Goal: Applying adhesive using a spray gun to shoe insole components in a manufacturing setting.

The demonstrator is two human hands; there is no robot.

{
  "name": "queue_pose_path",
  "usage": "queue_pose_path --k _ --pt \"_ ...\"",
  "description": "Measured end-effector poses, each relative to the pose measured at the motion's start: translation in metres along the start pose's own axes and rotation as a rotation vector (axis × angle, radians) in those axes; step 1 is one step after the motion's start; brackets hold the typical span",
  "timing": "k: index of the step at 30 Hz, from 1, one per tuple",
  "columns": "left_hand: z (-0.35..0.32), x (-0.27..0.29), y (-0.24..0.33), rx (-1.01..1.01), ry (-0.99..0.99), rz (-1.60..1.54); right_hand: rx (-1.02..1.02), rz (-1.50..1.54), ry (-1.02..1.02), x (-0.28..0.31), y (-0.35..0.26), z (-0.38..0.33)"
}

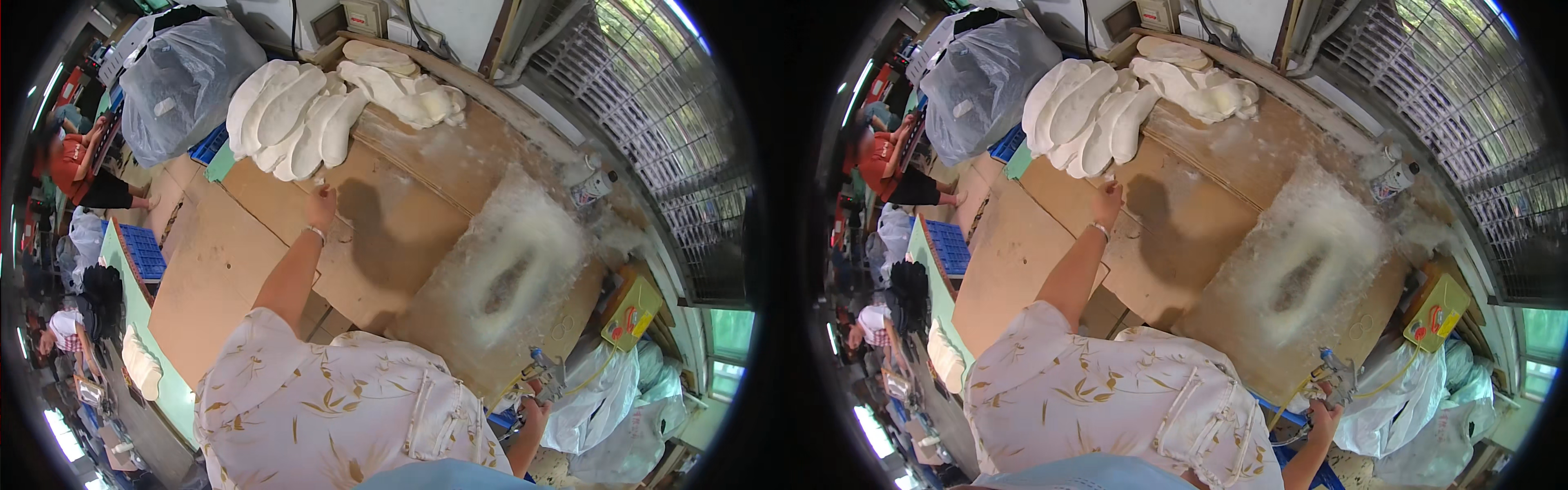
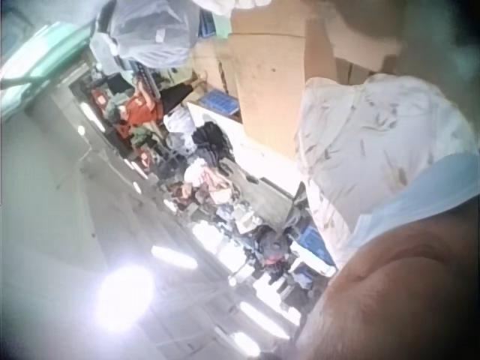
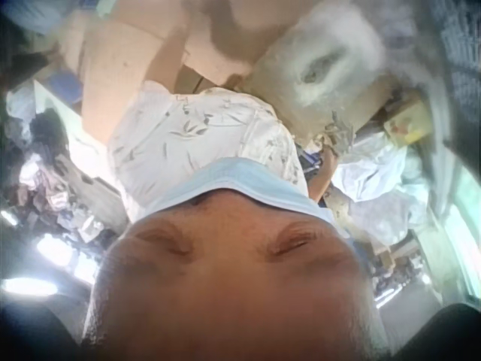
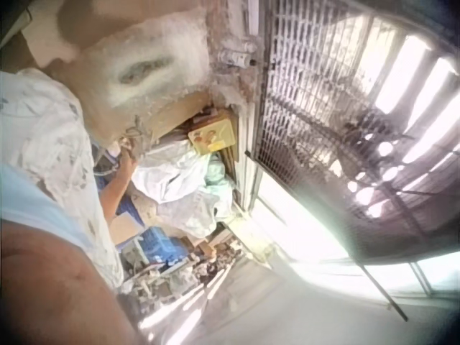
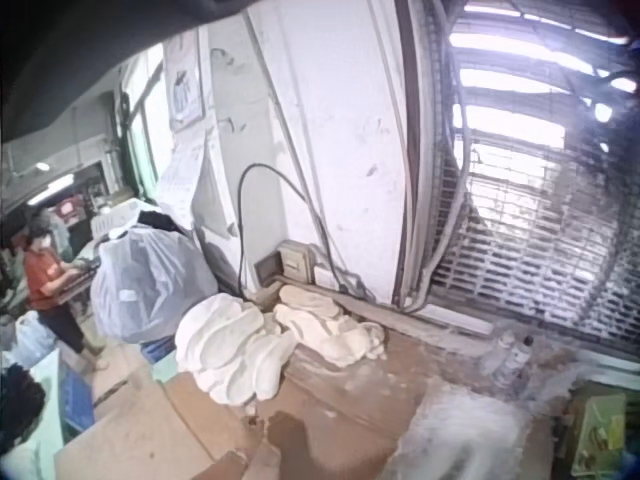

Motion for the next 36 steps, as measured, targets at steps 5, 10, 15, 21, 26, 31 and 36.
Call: queue_pose_path --k 5,10,15,21,26,31,36 --pt "0.064 -0.018 -0.003 0.548 -0.021 -0.339 0.023 0.164 0.051 -0.022 -0.027 -0.023" --pt "0.09 -0.03 -0.03 0.802 0.061 -0.542 0.041 0.233 0.107 -0.036 -0.035 -0.034" --pt "0.087 -0.015 0.012 0.603 -0.064 -0.5 -0.033 0.385 0.142 -0.024 0.0 -0.034" --pt "0.087 0.001 0.163 0.398 -0.285 -0.741 -0.135 0.453 0.135 -0.031 0.005 -0.045" --pt "0.074 -0.017 0.249 0.358 -0.559 -0.859 -0.096 0.427 0.005 -0.048 -0.022 -0.039" --pt "-0.028 -0.074 0.338 0.381 -0.862 -0.951 -0.051 0.463 0.002 -0.037 0.008 -0.038" --pt "-0.138 -0.11 0.368 0.442 -1.018 -1.031 -0.028 0.383 0.071 -0.023 0.022 -0.045"
Point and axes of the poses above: each hand's wrist, its own z-axis towards the middle knuckle, its own x-axis out of the back of the hand, y = z × x, the point moved 5 cm from there along z, towards the middle knuckle, and after that the axes turned 3 degrees about x, right-handed, at the moved point
